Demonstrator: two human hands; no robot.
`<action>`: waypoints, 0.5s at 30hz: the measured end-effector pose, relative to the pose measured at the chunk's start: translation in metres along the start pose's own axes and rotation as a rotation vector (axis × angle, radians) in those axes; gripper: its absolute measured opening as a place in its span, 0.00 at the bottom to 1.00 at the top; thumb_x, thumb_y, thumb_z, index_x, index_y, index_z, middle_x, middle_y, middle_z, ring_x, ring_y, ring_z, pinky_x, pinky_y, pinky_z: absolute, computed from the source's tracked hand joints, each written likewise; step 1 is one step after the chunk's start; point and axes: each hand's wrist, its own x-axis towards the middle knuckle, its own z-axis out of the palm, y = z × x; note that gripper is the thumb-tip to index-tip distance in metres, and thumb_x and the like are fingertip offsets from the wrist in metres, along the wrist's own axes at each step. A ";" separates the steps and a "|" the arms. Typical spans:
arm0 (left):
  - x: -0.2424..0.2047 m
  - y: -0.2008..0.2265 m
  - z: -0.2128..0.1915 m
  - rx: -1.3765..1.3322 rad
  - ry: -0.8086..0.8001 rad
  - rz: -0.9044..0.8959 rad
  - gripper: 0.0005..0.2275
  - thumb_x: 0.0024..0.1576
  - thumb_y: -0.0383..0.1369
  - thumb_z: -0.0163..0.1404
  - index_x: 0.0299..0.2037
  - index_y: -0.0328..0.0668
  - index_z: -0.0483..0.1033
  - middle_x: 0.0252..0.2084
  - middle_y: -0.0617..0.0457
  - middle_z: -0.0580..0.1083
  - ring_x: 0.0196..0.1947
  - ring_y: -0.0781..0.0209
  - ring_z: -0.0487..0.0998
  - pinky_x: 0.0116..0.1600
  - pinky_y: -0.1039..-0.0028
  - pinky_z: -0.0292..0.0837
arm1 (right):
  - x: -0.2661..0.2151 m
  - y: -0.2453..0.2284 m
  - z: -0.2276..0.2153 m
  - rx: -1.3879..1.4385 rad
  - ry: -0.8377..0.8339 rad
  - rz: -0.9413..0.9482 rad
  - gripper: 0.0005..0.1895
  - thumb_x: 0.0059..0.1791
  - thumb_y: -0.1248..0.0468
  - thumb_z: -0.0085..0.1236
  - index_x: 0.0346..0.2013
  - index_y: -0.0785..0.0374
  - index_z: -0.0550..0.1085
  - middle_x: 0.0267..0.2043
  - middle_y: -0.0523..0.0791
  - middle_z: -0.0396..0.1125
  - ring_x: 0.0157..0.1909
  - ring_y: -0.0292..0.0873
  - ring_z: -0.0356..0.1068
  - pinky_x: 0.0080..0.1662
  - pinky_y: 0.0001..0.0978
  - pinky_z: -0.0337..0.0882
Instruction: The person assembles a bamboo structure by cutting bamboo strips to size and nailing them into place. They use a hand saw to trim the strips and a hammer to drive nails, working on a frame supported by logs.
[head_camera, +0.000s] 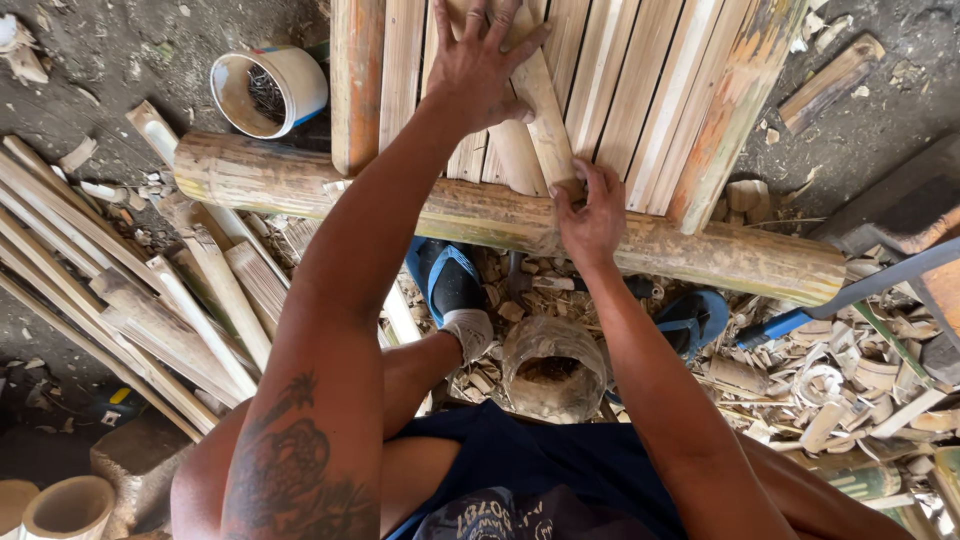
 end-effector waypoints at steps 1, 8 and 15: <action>0.002 -0.001 0.001 -0.006 0.019 -0.005 0.46 0.47 0.64 0.58 0.77 0.74 0.49 0.79 0.50 0.41 0.77 0.36 0.41 0.70 0.22 0.30 | 0.001 0.000 0.001 0.010 0.002 0.008 0.25 0.49 0.62 0.71 0.60 0.59 0.74 0.56 0.51 0.66 0.51 0.46 0.73 0.44 0.33 0.80; 0.001 0.000 0.000 0.029 0.013 0.013 0.46 0.48 0.63 0.58 0.77 0.71 0.51 0.80 0.51 0.35 0.78 0.36 0.36 0.70 0.21 0.31 | 0.001 -0.001 -0.009 0.052 -0.049 0.013 0.26 0.49 0.64 0.70 0.61 0.59 0.73 0.57 0.51 0.66 0.45 0.43 0.74 0.43 0.32 0.80; 0.006 0.001 0.003 0.106 -0.021 0.023 0.45 0.49 0.63 0.57 0.77 0.67 0.51 0.81 0.48 0.33 0.79 0.33 0.32 0.72 0.23 0.34 | 0.005 -0.007 -0.012 0.055 -0.068 0.011 0.27 0.49 0.62 0.72 0.61 0.59 0.73 0.55 0.50 0.66 0.47 0.42 0.75 0.44 0.31 0.81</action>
